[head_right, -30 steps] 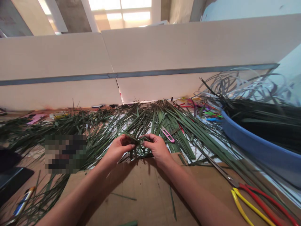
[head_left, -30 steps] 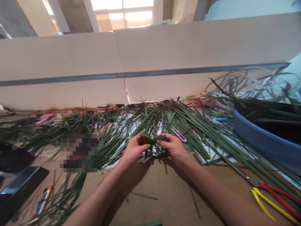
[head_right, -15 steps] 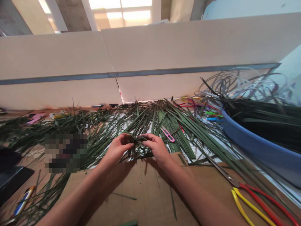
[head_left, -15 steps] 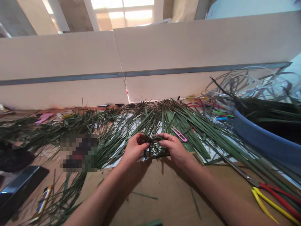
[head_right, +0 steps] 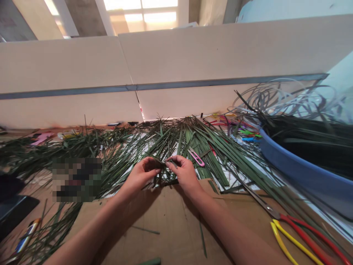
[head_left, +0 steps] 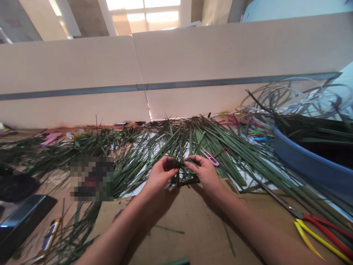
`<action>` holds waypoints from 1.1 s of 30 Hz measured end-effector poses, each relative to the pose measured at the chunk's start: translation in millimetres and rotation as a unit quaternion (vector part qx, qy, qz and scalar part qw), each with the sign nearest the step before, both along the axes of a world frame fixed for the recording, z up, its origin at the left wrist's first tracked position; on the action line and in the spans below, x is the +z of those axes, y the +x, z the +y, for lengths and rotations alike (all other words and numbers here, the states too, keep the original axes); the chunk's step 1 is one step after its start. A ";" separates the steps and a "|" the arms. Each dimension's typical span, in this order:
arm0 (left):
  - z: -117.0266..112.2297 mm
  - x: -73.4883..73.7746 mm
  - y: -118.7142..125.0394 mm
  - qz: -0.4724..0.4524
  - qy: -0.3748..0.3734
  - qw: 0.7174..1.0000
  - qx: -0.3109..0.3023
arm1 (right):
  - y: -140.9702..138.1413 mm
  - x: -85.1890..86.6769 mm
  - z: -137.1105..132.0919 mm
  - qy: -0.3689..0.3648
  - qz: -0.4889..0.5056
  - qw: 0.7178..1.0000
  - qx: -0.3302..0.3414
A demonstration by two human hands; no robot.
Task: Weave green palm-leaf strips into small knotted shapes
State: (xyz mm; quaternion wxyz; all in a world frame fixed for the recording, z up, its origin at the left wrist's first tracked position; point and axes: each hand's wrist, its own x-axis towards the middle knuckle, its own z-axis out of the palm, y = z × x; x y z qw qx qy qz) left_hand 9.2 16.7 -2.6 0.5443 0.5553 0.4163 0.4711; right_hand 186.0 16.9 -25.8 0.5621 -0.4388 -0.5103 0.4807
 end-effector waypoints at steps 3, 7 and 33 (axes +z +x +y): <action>-0.7 -1.5 0.3 -0.003 -0.012 1.000 -0.015 | 0.5 1.6 -0.3 0.011 -0.014 1.000 -0.004; -1.5 -2.5 1.5 -0.013 -0.011 1.000 -0.021 | 0.2 2.5 -1.8 0.003 -0.017 1.000 -0.002; -9.2 2.6 5.4 -0.034 -0.058 0.997 -0.038 | -3.5 8.2 -8.2 -0.021 0.036 0.999 0.016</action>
